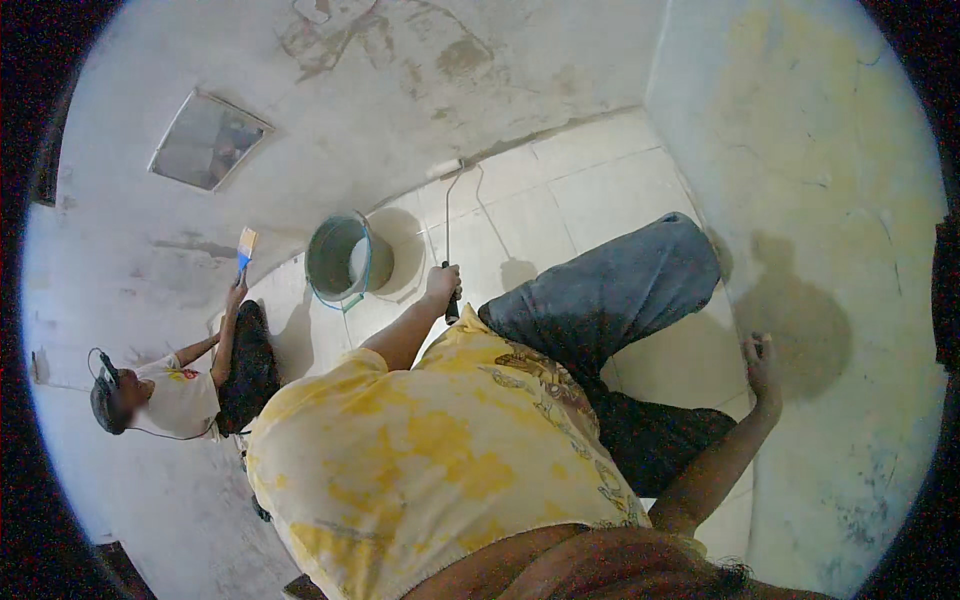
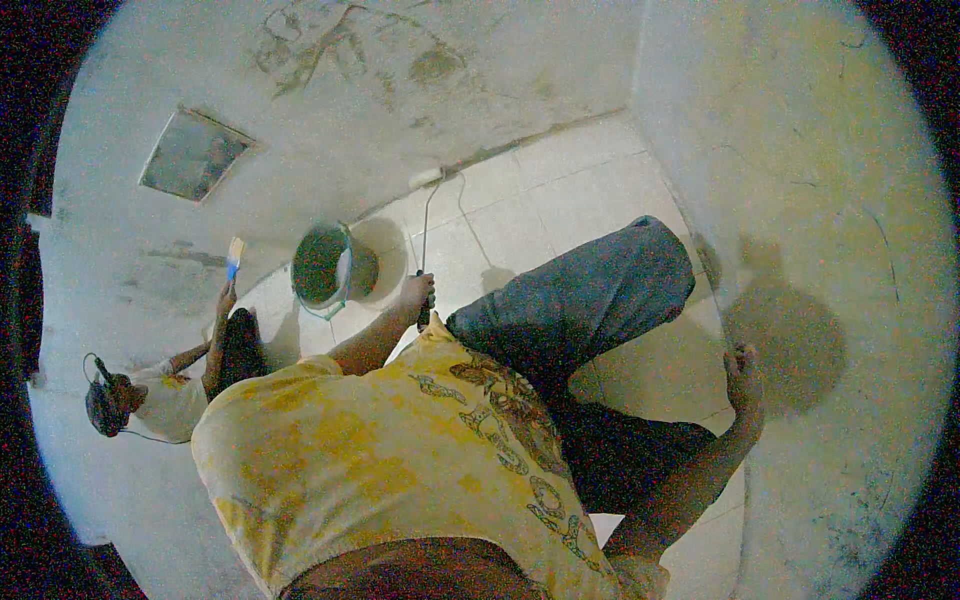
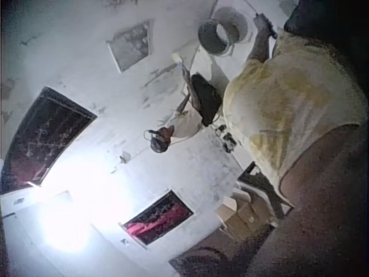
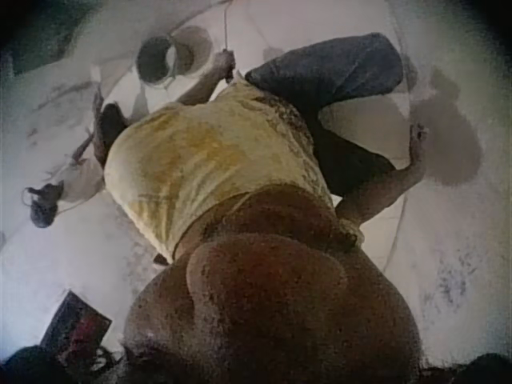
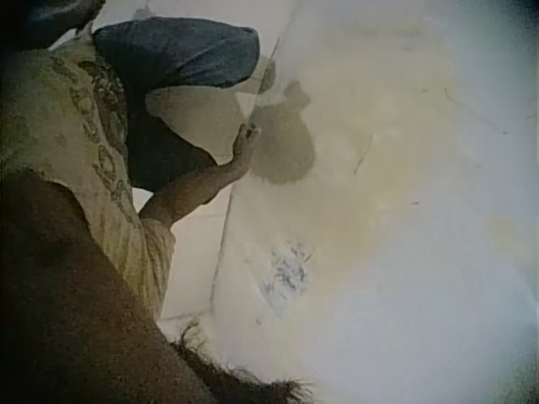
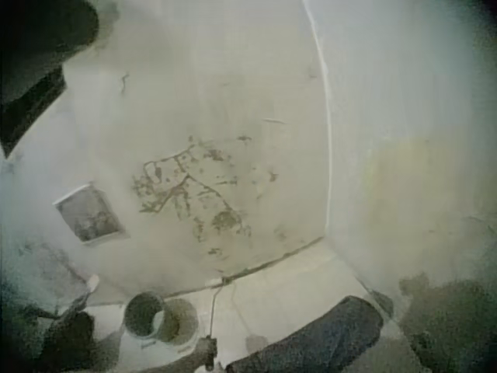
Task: The person paints a wall using a paint roller, dips the roller into a bucket to apply more paint to the wall, and removes the roller cover from the frame by hand.
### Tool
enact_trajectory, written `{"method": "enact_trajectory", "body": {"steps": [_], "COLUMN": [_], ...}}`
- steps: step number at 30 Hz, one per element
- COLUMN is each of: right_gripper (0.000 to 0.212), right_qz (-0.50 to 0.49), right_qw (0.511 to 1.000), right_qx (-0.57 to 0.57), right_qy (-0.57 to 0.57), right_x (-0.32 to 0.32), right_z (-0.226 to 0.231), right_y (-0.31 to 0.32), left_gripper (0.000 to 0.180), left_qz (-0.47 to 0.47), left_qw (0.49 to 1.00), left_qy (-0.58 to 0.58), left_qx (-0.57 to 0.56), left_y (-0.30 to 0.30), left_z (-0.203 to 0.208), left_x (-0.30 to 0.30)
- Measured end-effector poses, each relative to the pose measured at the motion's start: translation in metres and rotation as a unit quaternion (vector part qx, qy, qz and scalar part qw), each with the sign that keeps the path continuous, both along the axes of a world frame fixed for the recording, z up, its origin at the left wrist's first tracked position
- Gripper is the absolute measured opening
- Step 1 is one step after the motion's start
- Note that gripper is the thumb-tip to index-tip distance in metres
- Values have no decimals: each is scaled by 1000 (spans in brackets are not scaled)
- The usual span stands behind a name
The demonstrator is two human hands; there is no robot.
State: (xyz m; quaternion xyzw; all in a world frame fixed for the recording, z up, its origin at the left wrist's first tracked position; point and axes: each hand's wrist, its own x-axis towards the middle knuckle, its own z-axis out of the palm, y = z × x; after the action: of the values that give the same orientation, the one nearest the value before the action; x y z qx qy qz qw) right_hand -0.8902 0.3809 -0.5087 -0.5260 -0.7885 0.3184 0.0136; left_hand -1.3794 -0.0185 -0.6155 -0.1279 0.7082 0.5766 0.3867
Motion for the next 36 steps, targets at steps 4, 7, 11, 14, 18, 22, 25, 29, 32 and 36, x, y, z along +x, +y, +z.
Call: {"method": "enact_trajectory", "body": {"steps": [4,7,11,14,18,22,25,29,32,36], "right_gripper": [35,35,35,36,39,41,41,40,39,37], "right_qz": [6,18,14,-4,11,151,-11,12,14,-1], "right_qw": [999,1000,999,1000,998,967,999,998,1000,999], "right_qx": [-32,-16,-20,-3,37,76,-39,-29,7,-32], "right_qy": [36,7,24,29,50,192,27,57,20,-29], "right_x": [-4,-9,-16,-14,-7,-5,-9,-19,-22,-22], "right_z": [9,21,29,22,4,1,11,23,24,20], "right_y": [-1,-6,-15,-14,0,6,-1,-10,-9,-2], "left_gripper": [21,21,21,21,22,27,31,33,33,33], "left_qz": [18,20,26,19,34,34,34,28,30,0], "left_qw": [998,996,995,984,980,973,971,965,962,933], "left_qy": [44,68,92,168,191,221,227,251,266,331], "left_qx": [-48,-47,15,-55,-48,-52,-63,-65,-57,-145], "left_y": [-14,-21,-26,-29,-32,-30,-27,-28,-31,-26], "left_z": [4,9,17,23,28,34,40,43,41,52], "left_x": [6,10,20,27,32,35,37,38,39,34]}}
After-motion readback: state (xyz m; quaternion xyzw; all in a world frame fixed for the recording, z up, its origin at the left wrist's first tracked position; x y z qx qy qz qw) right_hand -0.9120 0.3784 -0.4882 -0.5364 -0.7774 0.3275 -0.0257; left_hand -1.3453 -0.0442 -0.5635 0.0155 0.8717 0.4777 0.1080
